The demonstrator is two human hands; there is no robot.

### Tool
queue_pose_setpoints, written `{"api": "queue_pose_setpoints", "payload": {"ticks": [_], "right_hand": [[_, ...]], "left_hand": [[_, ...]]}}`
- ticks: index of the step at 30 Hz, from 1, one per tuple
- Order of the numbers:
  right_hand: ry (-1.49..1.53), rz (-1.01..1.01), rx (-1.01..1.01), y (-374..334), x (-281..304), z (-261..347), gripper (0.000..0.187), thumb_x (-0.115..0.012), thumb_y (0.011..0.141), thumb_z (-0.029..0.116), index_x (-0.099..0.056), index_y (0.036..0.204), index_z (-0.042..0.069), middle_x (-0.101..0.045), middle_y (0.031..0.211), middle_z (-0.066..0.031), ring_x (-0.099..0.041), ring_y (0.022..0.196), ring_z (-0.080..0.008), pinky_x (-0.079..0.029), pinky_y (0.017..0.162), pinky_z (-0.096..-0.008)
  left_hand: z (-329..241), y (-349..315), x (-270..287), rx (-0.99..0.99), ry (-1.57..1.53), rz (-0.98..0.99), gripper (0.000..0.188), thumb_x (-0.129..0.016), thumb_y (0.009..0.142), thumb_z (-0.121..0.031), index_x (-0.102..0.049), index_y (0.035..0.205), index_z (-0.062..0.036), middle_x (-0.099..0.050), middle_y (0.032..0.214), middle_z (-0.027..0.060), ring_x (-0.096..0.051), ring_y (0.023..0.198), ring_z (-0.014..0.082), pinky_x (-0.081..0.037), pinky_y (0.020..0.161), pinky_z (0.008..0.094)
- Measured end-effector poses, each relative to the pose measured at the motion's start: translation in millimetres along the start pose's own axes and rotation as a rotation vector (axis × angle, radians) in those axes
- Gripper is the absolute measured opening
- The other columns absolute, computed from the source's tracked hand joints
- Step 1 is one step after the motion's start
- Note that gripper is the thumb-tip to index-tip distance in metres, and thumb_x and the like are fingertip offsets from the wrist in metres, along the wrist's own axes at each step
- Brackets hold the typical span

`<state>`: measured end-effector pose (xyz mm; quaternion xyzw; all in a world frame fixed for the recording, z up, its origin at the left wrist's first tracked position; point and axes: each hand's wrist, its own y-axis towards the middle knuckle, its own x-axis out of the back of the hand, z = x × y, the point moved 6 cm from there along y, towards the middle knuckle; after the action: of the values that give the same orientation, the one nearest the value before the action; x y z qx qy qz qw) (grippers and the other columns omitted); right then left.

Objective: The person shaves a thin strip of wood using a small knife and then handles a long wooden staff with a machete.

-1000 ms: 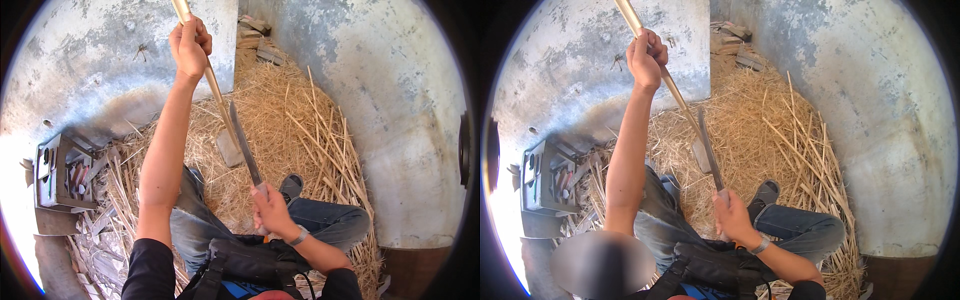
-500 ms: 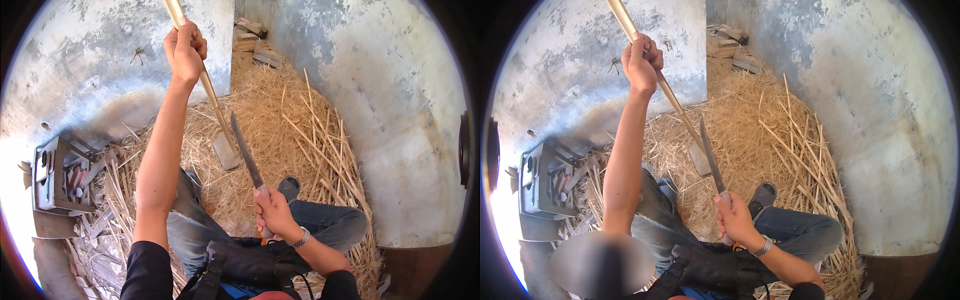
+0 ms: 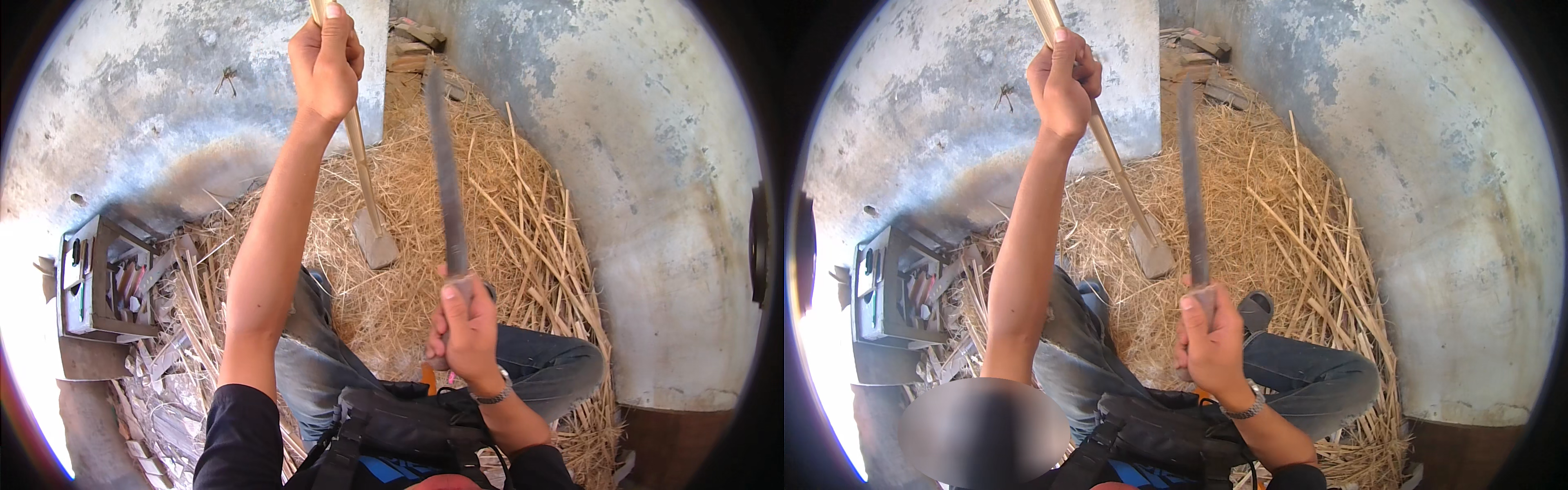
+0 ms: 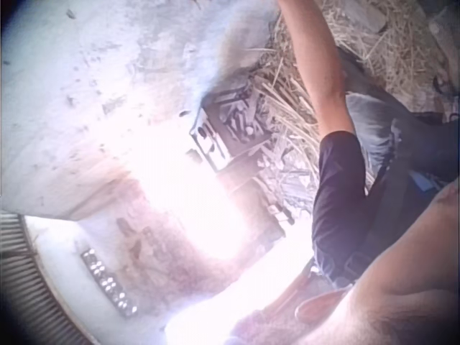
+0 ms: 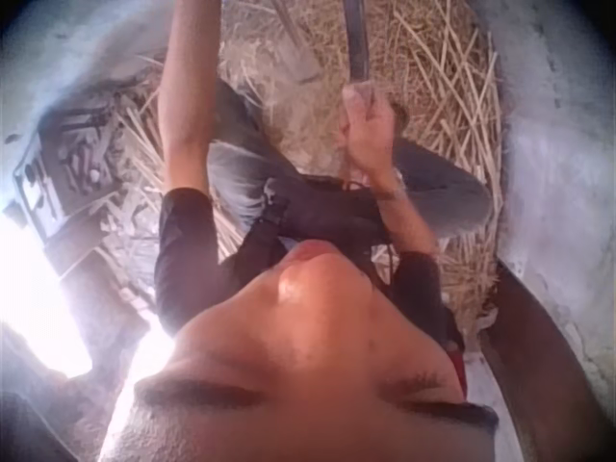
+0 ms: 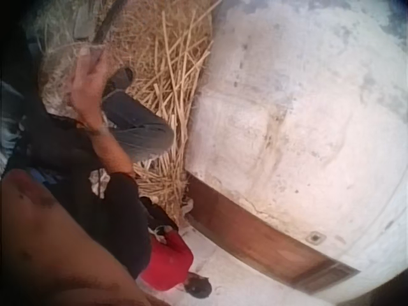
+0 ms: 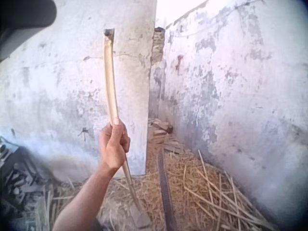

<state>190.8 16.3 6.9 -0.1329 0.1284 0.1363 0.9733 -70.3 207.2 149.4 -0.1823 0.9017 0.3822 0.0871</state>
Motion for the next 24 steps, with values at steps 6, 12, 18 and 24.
{"api": "queue_pose_setpoints", "payload": {"ticks": [6,12,18,24], "right_hand": [[0.101,0.032,-0.240,12,1,-27,0.026,-0.052,0.110,0.025,-0.050,0.124,0.003,-0.049,0.066,-0.0007,-0.047,0.044,-0.0070,-0.045,0.042,-0.0269],[-0.012,-0.120,0.227,5,4,1,0.029,-0.051,0.109,0.023,-0.048,0.131,0.004,-0.049,0.067,-0.0006,-0.047,0.044,-0.0067,-0.045,0.041,-0.0274],[0.043,0.009,-0.344,-2,15,-37,0.025,-0.054,0.109,0.027,-0.051,0.124,0.008,-0.048,0.070,-0.0007,-0.046,0.045,-0.0075,-0.045,0.042,-0.0274],[-0.039,-0.066,0.207,-9,2,-8,0.024,-0.053,0.109,0.024,-0.051,0.126,0.008,-0.048,0.066,0.0000,-0.046,0.045,-0.0065,-0.043,0.042,-0.0258]], "left_hand": [[6,-4,-21,-0.017,0.020,-0.041,0.046,-0.051,0.109,-0.042,-0.049,0.078,-0.0082,-0.040,0.059,-0.0018,-0.037,0.046,0.0073,-0.026,0.041,0.0261],[6,-6,-15,-0.040,0.075,-0.063,0.046,-0.050,0.109,-0.042,-0.050,0.078,-0.0077,-0.044,0.058,-0.0009,-0.040,0.045,0.0078,-0.029,0.040,0.0264],[3,-1,-6,-0.089,0.050,-0.064,0.047,-0.050,0.109,-0.042,-0.048,0.077,-0.0084,-0.042,0.058,-0.0010,-0.038,0.044,0.0075,-0.027,0.040,0.0260],[-1,-5,-9,-0.042,0.082,-0.087,0.047,-0.050,0.109,-0.041,-0.046,0.076,-0.0086,-0.041,0.057,-0.0013,-0.038,0.044,0.0072,-0.027,0.040,0.0260]]}}
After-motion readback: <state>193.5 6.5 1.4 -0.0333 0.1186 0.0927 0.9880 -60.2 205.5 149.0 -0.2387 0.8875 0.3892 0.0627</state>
